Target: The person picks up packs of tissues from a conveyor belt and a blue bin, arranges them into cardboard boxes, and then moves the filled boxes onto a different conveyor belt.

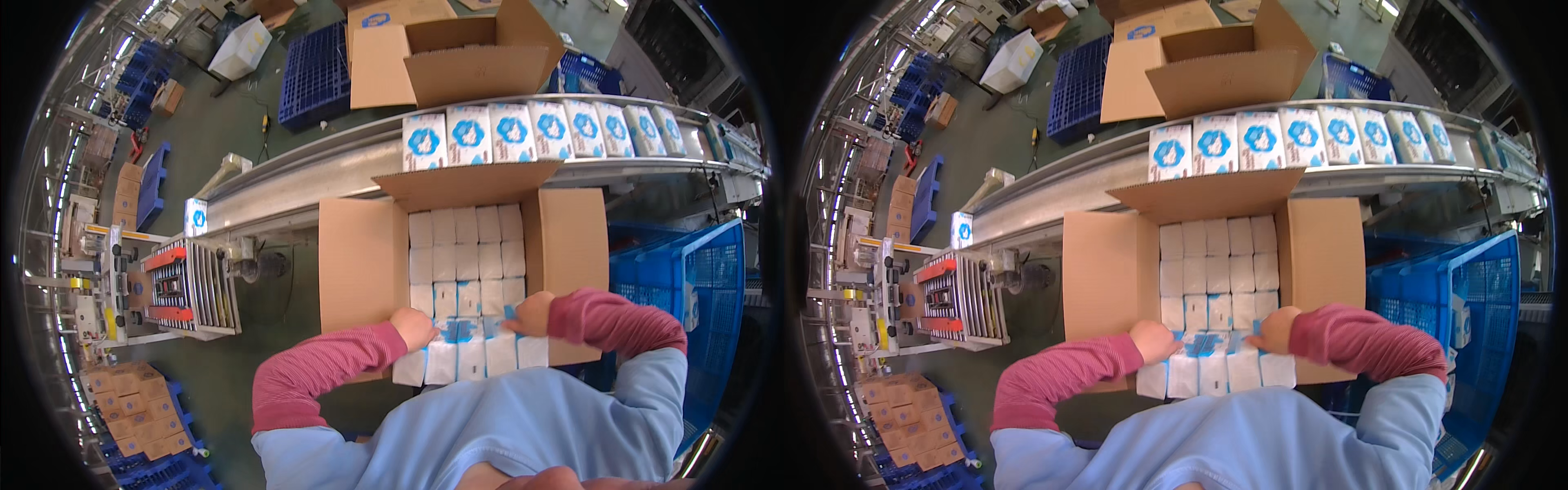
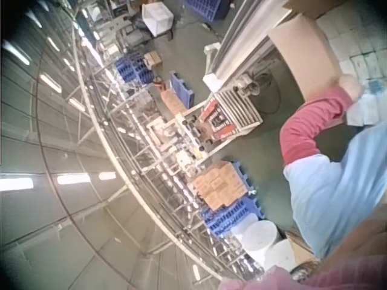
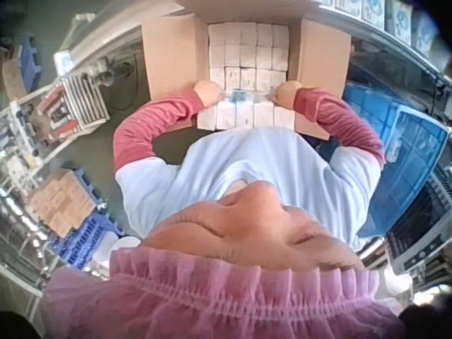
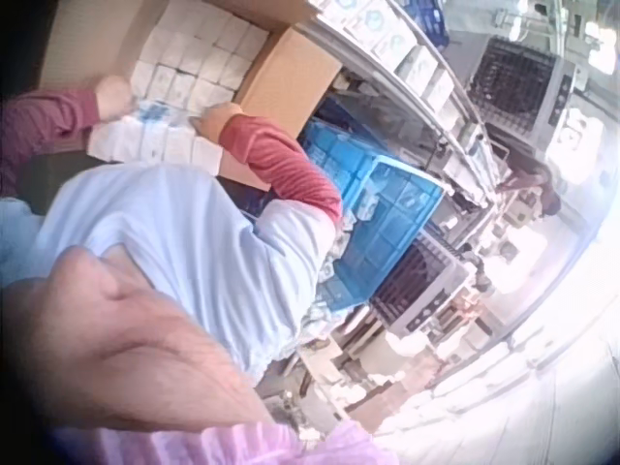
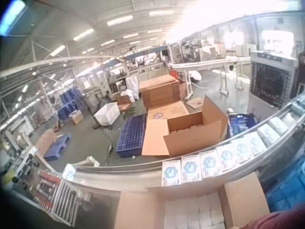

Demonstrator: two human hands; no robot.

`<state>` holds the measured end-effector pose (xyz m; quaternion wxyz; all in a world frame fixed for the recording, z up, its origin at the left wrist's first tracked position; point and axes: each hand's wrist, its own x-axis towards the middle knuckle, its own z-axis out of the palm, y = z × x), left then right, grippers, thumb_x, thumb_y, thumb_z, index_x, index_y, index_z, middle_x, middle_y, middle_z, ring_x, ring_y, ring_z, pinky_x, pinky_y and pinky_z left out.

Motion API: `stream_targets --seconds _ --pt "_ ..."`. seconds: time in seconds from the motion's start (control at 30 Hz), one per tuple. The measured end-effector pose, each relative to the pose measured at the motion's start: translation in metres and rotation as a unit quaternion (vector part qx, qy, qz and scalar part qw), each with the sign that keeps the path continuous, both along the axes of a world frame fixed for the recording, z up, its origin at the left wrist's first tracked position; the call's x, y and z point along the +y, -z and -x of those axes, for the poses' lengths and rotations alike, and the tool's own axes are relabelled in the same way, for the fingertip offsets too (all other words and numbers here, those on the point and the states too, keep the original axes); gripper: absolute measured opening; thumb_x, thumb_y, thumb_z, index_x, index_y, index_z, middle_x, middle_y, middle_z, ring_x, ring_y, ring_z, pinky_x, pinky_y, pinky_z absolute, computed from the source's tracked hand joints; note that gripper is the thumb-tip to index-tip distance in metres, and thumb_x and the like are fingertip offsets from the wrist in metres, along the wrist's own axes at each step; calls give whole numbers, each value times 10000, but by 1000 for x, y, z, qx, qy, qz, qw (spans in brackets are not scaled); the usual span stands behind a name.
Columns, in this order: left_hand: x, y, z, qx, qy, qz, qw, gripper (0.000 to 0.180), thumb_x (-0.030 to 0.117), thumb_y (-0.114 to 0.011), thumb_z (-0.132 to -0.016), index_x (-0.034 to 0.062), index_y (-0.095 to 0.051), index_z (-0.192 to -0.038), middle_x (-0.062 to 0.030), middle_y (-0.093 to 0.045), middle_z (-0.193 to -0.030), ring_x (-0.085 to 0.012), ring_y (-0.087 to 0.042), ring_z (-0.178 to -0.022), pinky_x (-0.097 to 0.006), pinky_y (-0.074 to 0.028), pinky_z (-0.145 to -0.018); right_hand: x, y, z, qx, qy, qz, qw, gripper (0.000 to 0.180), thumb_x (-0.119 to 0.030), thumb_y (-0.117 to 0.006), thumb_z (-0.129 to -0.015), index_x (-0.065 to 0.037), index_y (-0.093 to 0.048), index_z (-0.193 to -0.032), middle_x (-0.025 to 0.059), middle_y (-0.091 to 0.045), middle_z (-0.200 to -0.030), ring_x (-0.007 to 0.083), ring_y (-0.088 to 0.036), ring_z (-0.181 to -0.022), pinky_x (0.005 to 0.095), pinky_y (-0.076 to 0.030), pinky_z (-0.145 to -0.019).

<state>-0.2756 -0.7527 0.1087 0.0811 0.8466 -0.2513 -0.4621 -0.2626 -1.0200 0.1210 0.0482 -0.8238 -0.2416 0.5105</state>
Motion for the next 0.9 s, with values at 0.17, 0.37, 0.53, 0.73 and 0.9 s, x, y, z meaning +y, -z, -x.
stream_targets --seconds 0.17,0.37,0.53,0.73,0.9 --pt "-6 21 20 -75 86 241 964 626 480 -519 -788 0 -420 -1178 -197 -533 -1059 -327 -507 -959 -407 -415 -830 -27 35 25 -23 -52 -205 977 690 -640 -318 -818 -24 -629 -814 164 -608 -873 331 -572 -837 403 -461 -736" --pt "-45 -72 -95 -403 145 455 781 203 181 -607 -775 12 -604 -888 -115 -604 -883 -278 -582 -828 -373 -471 -729 -28 -74 -103 -176 55 -491 852 281 -301 -507 -851 -43 -616 -871 156 -614 -784 237 -602 -675 319 -487 -623" --pt "11 -61 -276 -413 -161 140 885 439 315 -595 -772 -3 -544 -1070 -188 -571 -984 -288 -571 -893 -363 -452 -755 14 -72 -276 -234 266 -250 901 371 -244 -584 -791 34 -503 -1024 176 -614 -854 258 -626 -703 365 -509 -609" --pt "35 -12 -308 -226 -250 46 940 1068 480 -754 -541 -151 -254 -1243 -299 -365 -1252 -333 -413 -1155 -323 -348 -961 76 -13 -289 -322 161 57 931 1087 -629 -672 -559 -16 -222 -1336 276 -357 -1281 465 -358 -1156 456 -348 -945" --pt "107 17 -310 122 -515 423 736 696 4 -699 -667 44 -326 -1254 -112 -550 -1063 -187 -530 -999 -395 -470 -809 38 27 -305 -253 339 -104 900 1050 -335 -705 -577 -40 -87 -1373 226 -413 -1236 341 -425 -1131 390 -371 -928"
